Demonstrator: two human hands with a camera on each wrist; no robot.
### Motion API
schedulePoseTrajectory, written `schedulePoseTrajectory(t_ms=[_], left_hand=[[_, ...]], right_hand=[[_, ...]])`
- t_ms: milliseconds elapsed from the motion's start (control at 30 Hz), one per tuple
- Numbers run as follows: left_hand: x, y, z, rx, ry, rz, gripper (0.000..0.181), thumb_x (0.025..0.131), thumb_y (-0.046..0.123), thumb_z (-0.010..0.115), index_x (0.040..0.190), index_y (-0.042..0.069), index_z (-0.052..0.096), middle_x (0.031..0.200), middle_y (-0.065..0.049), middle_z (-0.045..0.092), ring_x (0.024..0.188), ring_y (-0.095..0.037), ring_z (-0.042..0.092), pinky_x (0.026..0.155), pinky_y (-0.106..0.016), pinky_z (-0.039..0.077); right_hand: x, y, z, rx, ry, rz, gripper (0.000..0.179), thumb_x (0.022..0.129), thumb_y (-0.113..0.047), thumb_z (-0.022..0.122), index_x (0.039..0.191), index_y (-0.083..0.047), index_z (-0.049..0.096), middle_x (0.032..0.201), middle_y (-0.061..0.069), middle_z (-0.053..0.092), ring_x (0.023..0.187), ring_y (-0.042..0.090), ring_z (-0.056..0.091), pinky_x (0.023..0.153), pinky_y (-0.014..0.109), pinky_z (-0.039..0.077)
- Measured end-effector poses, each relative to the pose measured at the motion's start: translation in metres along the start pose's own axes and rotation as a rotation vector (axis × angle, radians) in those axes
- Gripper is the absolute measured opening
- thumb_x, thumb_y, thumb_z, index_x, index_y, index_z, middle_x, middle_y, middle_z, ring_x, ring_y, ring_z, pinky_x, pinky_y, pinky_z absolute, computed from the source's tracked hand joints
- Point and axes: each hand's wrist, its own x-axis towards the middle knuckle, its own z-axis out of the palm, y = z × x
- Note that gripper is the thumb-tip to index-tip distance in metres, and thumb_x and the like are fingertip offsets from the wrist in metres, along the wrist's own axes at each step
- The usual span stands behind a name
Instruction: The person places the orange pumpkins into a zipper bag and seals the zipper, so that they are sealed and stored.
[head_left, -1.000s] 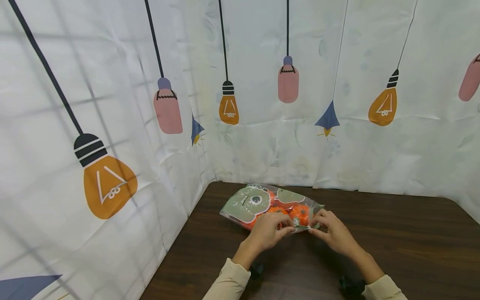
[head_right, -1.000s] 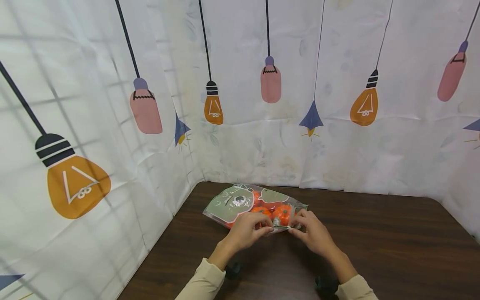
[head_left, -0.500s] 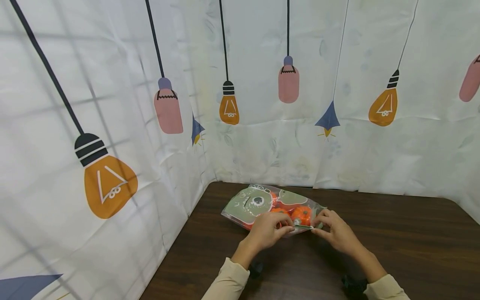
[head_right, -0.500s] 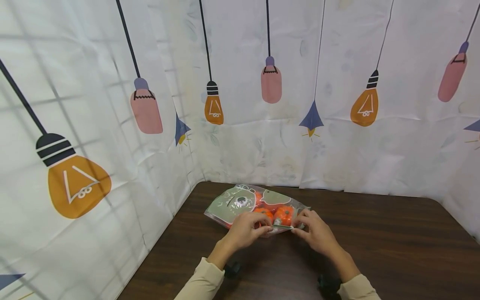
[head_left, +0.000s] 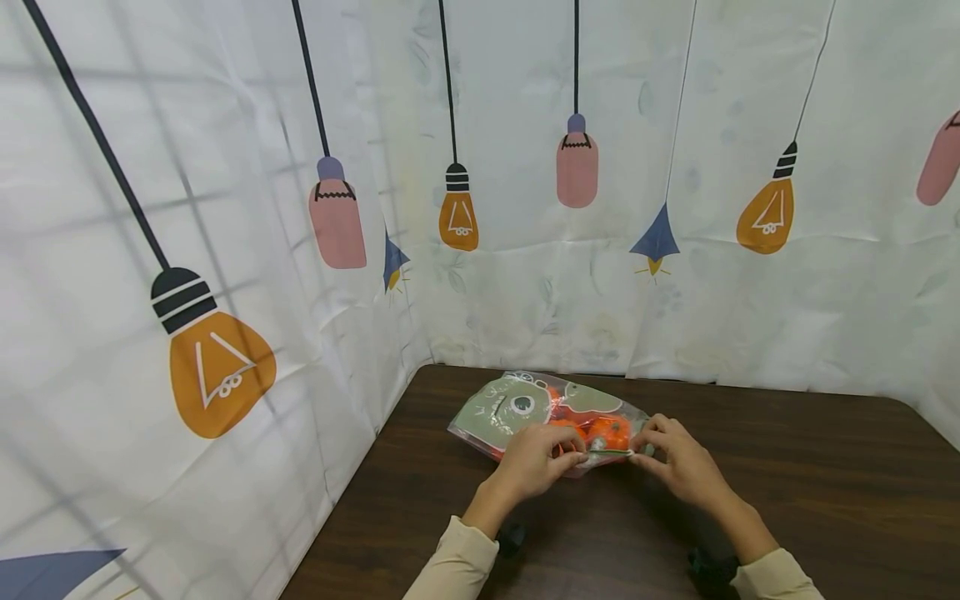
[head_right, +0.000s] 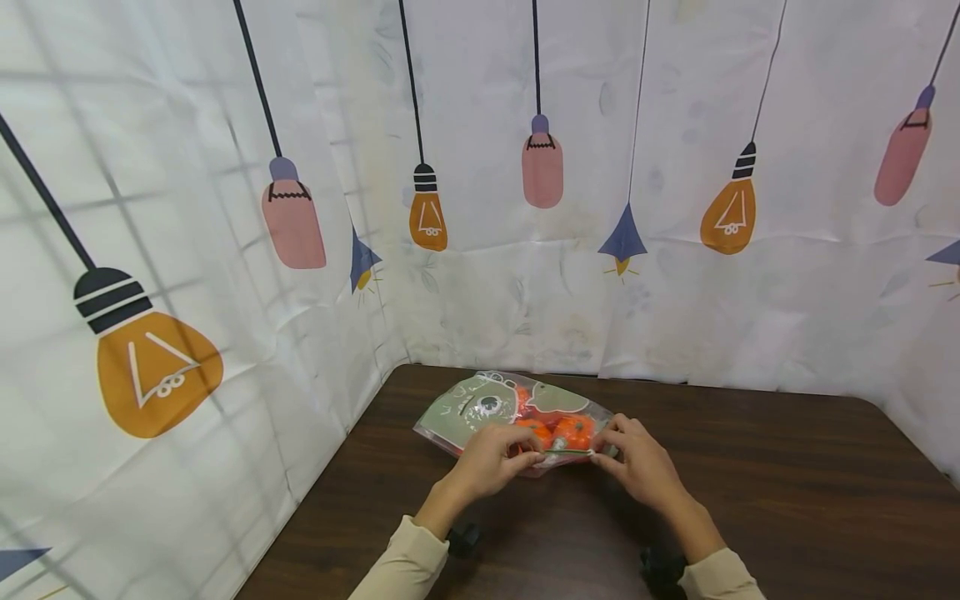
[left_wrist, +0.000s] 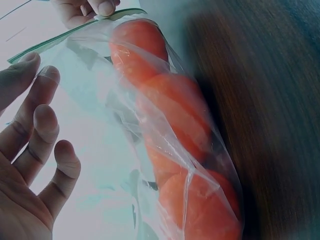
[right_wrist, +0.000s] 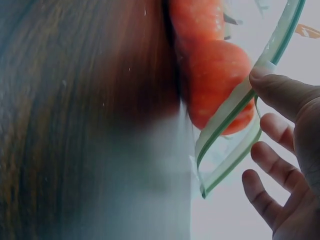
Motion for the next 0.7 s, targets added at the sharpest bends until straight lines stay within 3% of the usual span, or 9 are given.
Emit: schedulePoseTrajectory(t_ms=[367, 700], left_hand=[[0.001, 0.000, 0.000, 0.019, 0.031, 0.027, 0.006, 0.092, 0.030, 0.075, 0.090, 0.026, 0.072, 0.077, 0.015, 0.068, 0.064, 0.005, 0.047, 0.061, -0.012, 0.036], [0.000, 0.002, -0.001, -0.018, 0.036, 0.012, 0.006, 0.092, 0.029, 0.076, 0.093, 0.024, 0.074, 0.075, 0.013, 0.069, 0.063, 0.005, 0.048, 0.061, -0.012, 0.038]], right_hand=[[0.000, 0.009, -0.007, -0.115, 0.013, 0.045, 0.016, 0.082, -0.021, 0.084, 0.089, -0.028, 0.071, 0.099, -0.008, 0.056, 0.087, 0.015, 0.048, 0.058, 0.024, 0.037], [-0.003, 0.018, -0.014, -0.163, 0.031, 0.066, 0.016, 0.083, -0.020, 0.084, 0.095, -0.023, 0.075, 0.099, -0.004, 0.057, 0.086, 0.014, 0.047, 0.056, 0.025, 0.034]])
